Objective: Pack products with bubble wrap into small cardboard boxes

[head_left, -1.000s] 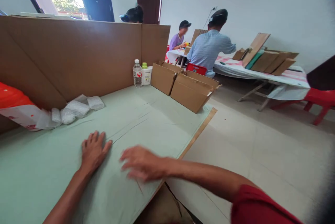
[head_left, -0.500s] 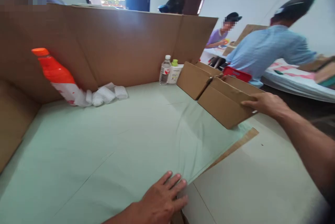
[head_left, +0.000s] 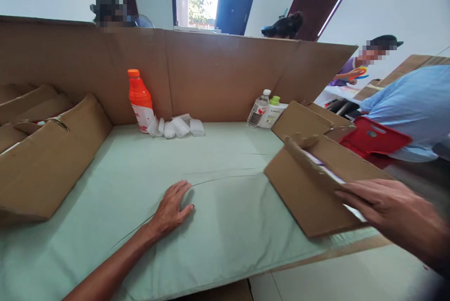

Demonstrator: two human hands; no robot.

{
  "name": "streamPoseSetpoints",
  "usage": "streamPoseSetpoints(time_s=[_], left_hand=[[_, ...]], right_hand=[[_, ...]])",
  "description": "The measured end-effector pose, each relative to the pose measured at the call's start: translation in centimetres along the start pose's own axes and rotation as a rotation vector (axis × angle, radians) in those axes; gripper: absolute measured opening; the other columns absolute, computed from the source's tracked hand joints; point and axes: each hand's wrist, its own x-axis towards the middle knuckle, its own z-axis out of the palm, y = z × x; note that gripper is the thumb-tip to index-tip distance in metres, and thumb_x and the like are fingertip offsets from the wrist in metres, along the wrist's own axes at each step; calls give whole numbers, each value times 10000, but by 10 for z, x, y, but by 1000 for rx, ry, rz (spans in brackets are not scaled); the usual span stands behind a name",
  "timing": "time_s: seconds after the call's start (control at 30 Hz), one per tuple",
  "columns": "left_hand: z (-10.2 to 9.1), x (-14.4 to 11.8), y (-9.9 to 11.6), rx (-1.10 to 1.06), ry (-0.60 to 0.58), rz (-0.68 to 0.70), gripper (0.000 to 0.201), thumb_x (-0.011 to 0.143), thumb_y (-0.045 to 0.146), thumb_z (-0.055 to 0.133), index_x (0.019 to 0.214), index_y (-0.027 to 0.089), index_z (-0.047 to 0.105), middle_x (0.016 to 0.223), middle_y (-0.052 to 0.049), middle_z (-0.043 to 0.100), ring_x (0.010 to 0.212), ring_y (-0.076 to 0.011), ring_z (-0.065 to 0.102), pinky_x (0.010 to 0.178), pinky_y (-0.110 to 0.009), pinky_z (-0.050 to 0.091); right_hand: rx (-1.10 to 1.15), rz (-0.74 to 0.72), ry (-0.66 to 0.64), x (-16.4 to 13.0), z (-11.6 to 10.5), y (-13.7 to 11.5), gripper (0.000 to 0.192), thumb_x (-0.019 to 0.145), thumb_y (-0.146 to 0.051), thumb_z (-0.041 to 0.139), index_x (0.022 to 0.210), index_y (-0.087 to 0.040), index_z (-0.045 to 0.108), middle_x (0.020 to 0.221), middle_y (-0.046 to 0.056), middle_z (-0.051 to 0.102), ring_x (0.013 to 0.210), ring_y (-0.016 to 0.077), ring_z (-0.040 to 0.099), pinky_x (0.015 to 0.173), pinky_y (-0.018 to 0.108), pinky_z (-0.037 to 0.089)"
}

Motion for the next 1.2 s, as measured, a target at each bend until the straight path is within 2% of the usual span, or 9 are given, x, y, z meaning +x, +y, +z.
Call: streamPoseSetpoints(time_s=[0.17, 0.27, 0.33, 0.43, 0.6, 0.7, 0.83, 1.0, 1.2], left_hand=[[-12, -10, -3, -150, 93, -99, 742, 871, 449, 621, 1521, 168, 399, 1538, -195, 480, 1406, -347, 487, 1156, -565, 398], [-25, -22, -5, -236, 83, -125, 829, 869, 511, 632, 1566, 200, 309, 1589, -184, 412, 1433, -366, 448, 1166, -586, 374], [-33, -34, -8, -273, 74, -137, 837, 863, 536, 639, 1564, 210, 318, 1583, -180, 421, 1446, -381, 426, 1176, -594, 356], [-40, -52, -13, -311, 68, -182, 820, 870, 541, 631, 1564, 229, 324, 1572, -169, 441, 1453, -385, 414, 1174, -592, 364], [-32, -55, -5, -350, 27, -192, 789, 870, 466, 633, 1557, 199, 351, 1541, -185, 475, 1430, -391, 443, 1165, -596, 372], [-19, -47, 10, -381, 48, -163, 738, 852, 373, 629, 1527, 178, 402, 1483, -181, 534, 1352, -368, 532, 1127, -549, 436], [-12, -37, 10, -365, 133, -190, 599, 823, 303, 616, 1403, 178, 536, 1292, -151, 658, 1191, -314, 633, 1025, -449, 527], [-36, -18, -24, -341, 269, -313, 363, 830, 368, 599, 1123, 155, 625, 1025, -117, 699, 955, -260, 671, 819, -351, 568], [-38, -11, -47, -415, 461, -410, 424, 866, 382, 588, 1217, 144, 570, 1102, -130, 679, 1032, -244, 657, 892, -341, 543]], right_hand=[[53, -508, -319, 0, 19, -115, 317, 989, -260, 459, 868, -308, 748, 720, 52, 733, 652, 185, 652, 860, 449, 488], [149, -631, -326, -4, 22, -146, 183, 989, -253, 549, 1070, -256, 713, 985, 54, 760, 935, 211, 692, 991, 454, 463], [181, -580, -241, -10, 20, -146, 315, 947, -355, 649, 1246, -254, 651, 1218, 98, 709, 1143, 274, 646, 1037, 480, 458], [200, -317, -158, -28, 29, -123, 453, 925, -374, 670, 1361, -300, 571, 1330, 100, 649, 1221, 293, 617, 1015, 458, 511], [309, 80, -432, -68, 86, -90, 533, 851, -492, 683, 1312, -239, 594, 1195, 108, 711, 917, 259, 722, 786, 397, 619], [344, 222, -560, -80, 125, -89, 544, 786, -580, 681, 1162, -187, 686, 1051, 136, 756, 882, 315, 725, 772, 440, 618], [401, 278, -573, -70, 164, -101, 484, 800, -601, 626, 974, -166, 749, 1052, 177, 767, 1016, 387, 704, 860, 489, 587], [536, 216, -508, -27, 208, -143, 427, 816, -565, 591, 906, -167, 717, 938, 146, 766, 868, 323, 709, 754, 419, 589], [580, 164, -521, 4, 243, -171, 407, 836, -504, 566, 1015, -155, 676, 954, 134, 759, 840, 287, 705, 786, 417, 591]])
